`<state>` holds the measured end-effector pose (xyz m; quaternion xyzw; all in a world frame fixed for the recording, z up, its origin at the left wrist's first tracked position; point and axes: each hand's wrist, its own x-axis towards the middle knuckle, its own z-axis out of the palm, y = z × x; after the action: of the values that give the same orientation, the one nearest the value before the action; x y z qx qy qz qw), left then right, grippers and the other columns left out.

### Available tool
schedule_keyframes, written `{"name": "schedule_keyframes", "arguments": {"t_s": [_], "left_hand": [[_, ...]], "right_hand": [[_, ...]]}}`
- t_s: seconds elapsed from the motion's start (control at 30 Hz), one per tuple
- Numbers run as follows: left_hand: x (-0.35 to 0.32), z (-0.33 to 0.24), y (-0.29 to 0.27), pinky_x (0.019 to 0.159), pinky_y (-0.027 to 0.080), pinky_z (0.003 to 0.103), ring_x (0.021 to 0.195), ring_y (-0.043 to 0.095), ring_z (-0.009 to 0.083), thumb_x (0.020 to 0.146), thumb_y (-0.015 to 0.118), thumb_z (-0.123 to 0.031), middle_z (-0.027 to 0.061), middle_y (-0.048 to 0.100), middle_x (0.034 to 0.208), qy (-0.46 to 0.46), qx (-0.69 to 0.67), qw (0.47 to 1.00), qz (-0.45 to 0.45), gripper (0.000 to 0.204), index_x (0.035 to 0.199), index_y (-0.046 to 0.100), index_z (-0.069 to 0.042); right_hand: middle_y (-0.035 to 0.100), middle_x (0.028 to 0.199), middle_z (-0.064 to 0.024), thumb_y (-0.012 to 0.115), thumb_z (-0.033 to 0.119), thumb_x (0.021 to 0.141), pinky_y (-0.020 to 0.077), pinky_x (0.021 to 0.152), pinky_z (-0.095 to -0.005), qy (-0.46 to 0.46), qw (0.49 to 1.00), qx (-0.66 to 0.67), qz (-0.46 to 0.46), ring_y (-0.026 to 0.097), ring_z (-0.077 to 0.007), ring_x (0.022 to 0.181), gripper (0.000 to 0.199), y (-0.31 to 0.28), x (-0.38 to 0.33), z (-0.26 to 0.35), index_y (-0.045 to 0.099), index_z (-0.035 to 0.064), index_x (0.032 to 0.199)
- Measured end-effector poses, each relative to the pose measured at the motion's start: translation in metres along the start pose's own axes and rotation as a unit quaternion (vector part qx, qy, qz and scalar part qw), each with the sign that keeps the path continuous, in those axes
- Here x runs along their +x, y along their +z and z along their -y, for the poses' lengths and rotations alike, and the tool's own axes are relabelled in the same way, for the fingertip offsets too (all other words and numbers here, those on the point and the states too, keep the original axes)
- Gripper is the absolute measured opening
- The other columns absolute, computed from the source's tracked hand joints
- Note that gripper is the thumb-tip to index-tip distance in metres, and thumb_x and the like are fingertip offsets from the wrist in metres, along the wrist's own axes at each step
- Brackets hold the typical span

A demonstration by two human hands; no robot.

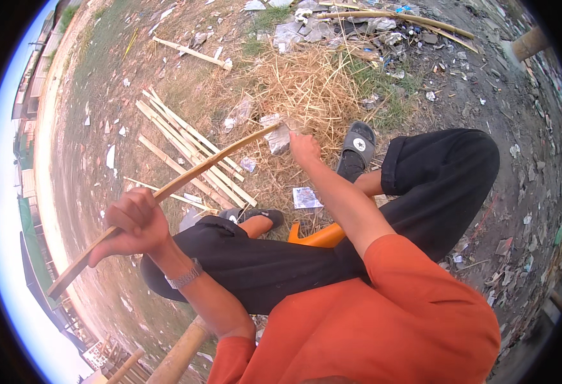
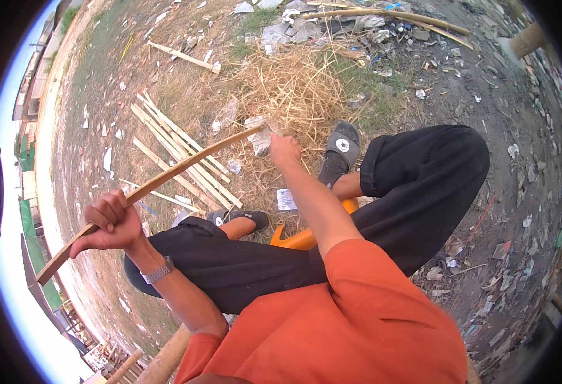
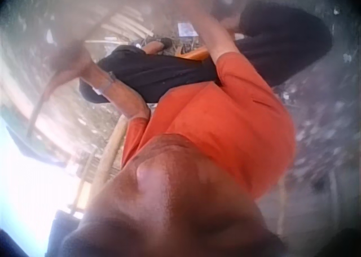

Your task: The person sits on a small stool outdoors and uses a small knife to shave a long, thin piece of bamboo. They hold the bamboo with their left hand and carefully scrape the surface with the knife in their right hand, creating thin shavings.

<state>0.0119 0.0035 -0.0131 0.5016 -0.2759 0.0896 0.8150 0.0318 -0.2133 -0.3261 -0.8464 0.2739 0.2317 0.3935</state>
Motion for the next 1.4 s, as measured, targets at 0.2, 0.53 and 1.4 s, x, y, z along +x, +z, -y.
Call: {"name": "schedule_keyframes", "arguments": {"t_s": [0.2,0.53,1.4], "left_hand": [[-0.008,-0.007,-0.012,0.042,0.008,0.027,0.039,0.011,0.0077,0.067,0.032,-0.088,-0.0053,0.017,0.041,0.006,0.009,0.998,-0.065,0.077,0.046,0.027,-0.014],[-0.004,-0.003,-0.012,0.038,0.008,0.026,0.034,0.012,0.0068,0.069,0.037,-0.086,-0.0054,0.018,0.039,0.019,-0.012,0.999,0.031,0.078,0.044,0.032,-0.012],[-0.018,0.007,0.002,0.037,0.019,0.027,0.034,0.024,0.0111,0.077,0.028,-0.079,-0.0007,0.031,0.043,0.061,0.056,0.988,-0.133,0.079,0.052,0.044,-0.006]], "right_hand": [[0.062,0.101,-0.0312,0.026,0.052,0.096,0.0458,0.089,-0.0483,-0.062,0.995,0.055,0.057,0.059,-0.0441,0.100,0.070,0.000,-0.030,0.025,0.063,-0.0079,0.103],[0.059,0.093,-0.0360,0.027,0.054,0.094,0.0424,0.088,-0.0497,-0.018,0.996,0.087,-0.001,0.057,-0.0485,0.095,0.075,0.034,-0.019,-0.026,0.064,-0.0118,0.087],[0.060,0.082,-0.0332,0.026,0.054,0.095,0.0404,0.079,-0.0509,-0.215,0.965,0.122,0.092,0.058,-0.0470,0.084,0.071,-0.049,-0.113,0.035,0.063,-0.0049,0.079]]}}
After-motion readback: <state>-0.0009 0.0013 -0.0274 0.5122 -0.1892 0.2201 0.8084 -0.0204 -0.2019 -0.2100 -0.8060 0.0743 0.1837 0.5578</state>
